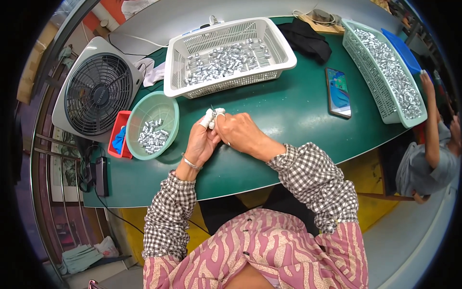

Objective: Assembling small white plastic and metal electronic components at a factory manual workstation.

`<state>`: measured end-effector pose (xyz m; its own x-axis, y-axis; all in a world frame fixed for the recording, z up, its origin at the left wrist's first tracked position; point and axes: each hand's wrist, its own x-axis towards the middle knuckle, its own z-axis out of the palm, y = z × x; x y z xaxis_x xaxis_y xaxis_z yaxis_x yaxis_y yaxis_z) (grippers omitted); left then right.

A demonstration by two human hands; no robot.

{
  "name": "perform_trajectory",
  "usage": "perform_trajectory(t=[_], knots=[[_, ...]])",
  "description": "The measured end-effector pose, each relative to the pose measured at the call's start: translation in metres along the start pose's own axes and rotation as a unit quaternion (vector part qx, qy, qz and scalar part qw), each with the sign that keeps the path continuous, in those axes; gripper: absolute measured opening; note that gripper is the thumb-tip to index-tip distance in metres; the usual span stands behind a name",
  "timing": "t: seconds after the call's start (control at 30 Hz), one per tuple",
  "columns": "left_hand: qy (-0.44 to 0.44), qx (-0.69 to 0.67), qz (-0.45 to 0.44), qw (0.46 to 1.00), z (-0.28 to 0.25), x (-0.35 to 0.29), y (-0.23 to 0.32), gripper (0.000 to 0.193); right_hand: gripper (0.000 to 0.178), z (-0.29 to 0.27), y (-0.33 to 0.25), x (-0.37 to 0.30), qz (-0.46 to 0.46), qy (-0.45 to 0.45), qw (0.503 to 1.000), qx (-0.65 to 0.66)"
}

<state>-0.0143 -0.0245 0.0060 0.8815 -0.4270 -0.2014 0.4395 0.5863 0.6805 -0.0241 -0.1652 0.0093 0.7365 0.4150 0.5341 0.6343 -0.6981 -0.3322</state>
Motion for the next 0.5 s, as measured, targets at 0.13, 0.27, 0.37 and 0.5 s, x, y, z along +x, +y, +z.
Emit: perform_trajectory(t=[0.13, 0.27, 0.37, 0.5], knots=[[0.015, -0.010, 0.003, 1.000, -0.0033, 0.0024, 0.0003, 0.028, 0.018, 0.0006, -0.0012, -0.0004, -0.003, -0.003, 1.000, 0.007], [0.030, -0.018, 0.010, 0.999, -0.0041, 0.0037, 0.0003, 0.028, 0.017, -0.0026, -0.0017, -0.0011, -0.007, 0.003, 1.000, 0.013], [0.026, -0.037, 0.017, 0.999, -0.0038, 0.0023, 0.0005, 0.029, 0.017, -0.0029, -0.0006, -0.0011, -0.023, 0.022, 0.999, 0.024], [0.003, -0.021, 0.002, 1.000, 0.0013, 0.0016, 0.0027, 0.030, 0.018, -0.0063, 0.0005, 0.0038, 0.023, 0.061, 0.998, 0.027]])
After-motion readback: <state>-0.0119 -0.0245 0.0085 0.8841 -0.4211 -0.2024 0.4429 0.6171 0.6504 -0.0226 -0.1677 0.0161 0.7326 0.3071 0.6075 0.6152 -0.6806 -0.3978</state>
